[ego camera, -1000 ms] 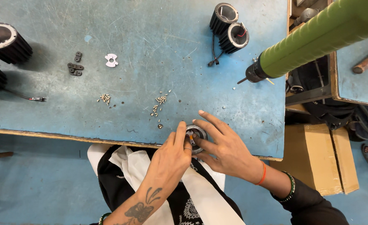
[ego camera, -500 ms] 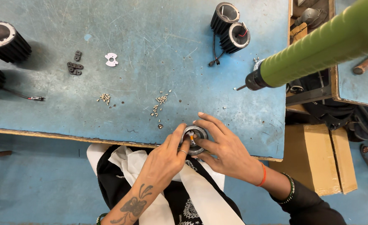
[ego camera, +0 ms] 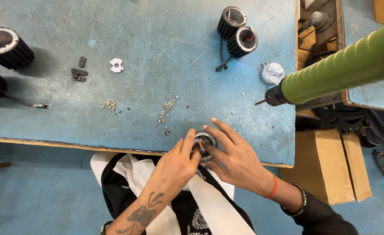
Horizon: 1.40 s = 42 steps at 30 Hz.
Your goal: The person assembles small electronic components on a blue workbench. They place a white plastic piece into a cylindrical metal housing, then use a green heat gun to apply heat to the interior. The person repeats this process with another housing, handling screws and washers on the table.
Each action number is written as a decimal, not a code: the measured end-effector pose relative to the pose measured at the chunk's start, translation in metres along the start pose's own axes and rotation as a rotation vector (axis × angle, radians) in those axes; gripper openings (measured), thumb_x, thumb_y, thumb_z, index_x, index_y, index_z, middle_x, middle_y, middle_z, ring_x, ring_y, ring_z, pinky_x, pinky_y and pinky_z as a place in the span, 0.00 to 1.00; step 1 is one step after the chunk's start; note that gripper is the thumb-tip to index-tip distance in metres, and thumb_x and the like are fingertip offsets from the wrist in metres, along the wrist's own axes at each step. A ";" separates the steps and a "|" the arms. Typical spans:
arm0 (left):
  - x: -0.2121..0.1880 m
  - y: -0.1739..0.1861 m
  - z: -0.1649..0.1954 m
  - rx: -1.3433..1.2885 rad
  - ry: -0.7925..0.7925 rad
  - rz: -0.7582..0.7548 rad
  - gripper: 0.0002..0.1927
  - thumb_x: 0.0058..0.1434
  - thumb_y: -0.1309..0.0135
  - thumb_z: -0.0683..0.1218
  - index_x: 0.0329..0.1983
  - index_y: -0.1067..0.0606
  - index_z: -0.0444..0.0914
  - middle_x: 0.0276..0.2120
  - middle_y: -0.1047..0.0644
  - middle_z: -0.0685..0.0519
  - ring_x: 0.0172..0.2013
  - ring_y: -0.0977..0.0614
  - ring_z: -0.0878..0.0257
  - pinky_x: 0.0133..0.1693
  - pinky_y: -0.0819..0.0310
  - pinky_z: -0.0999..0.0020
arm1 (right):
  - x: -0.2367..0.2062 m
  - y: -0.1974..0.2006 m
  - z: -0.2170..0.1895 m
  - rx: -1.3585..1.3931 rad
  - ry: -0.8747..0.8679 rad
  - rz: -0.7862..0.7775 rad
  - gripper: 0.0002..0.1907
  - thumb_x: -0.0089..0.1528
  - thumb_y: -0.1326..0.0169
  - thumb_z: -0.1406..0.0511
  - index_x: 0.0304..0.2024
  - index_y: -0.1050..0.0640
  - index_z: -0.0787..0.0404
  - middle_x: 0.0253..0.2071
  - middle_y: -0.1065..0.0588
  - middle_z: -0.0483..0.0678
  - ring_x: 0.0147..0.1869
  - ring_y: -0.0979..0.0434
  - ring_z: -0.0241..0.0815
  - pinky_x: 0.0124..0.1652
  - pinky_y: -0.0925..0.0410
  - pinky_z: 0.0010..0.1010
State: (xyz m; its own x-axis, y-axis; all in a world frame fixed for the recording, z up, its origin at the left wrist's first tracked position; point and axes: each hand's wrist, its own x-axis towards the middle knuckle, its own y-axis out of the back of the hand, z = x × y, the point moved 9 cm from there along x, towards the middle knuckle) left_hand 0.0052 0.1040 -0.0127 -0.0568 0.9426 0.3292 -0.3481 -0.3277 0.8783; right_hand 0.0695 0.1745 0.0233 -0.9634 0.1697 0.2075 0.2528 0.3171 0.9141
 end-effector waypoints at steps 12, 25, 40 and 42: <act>0.000 0.001 0.001 0.008 0.035 -0.012 0.16 0.47 0.43 0.35 0.39 0.26 0.24 0.61 0.33 0.30 0.45 0.19 0.49 0.42 0.19 0.64 | -0.001 0.000 -0.013 -0.132 -0.053 0.096 0.21 0.49 0.33 0.65 0.42 0.20 0.70 0.62 0.31 0.59 0.71 0.35 0.61 0.58 0.31 0.46; -0.004 0.005 -0.003 -0.076 0.024 0.082 0.16 0.50 0.44 0.35 0.42 0.25 0.24 0.59 0.32 0.31 0.48 0.19 0.47 0.44 0.19 0.61 | -0.004 -0.001 -0.007 -0.089 -0.065 0.111 0.19 0.48 0.33 0.68 0.42 0.19 0.66 0.65 0.31 0.56 0.72 0.36 0.60 0.59 0.32 0.45; -0.006 -0.010 0.003 -0.118 0.295 0.128 0.18 0.53 0.43 0.33 0.47 0.24 0.23 0.56 0.31 0.34 0.49 0.21 0.44 0.37 0.18 0.61 | 0.010 0.007 0.010 -0.013 0.009 -0.062 0.22 0.50 0.32 0.61 0.44 0.19 0.63 0.69 0.35 0.55 0.76 0.43 0.61 0.66 0.38 0.50; -0.006 -0.011 0.003 -0.111 0.295 0.125 0.18 0.52 0.43 0.33 0.47 0.24 0.23 0.56 0.32 0.34 0.49 0.21 0.44 0.37 0.18 0.61 | 0.010 0.008 0.008 0.002 0.014 -0.083 0.25 0.50 0.32 0.59 0.45 0.20 0.64 0.69 0.36 0.56 0.76 0.44 0.62 0.66 0.39 0.51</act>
State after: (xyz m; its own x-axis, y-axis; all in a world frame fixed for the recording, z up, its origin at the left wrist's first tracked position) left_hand 0.0123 0.1012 -0.0230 -0.3682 0.8788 0.3036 -0.4203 -0.4485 0.7888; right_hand 0.0625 0.1859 0.0300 -0.9822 0.1295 0.1363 0.1725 0.3317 0.9275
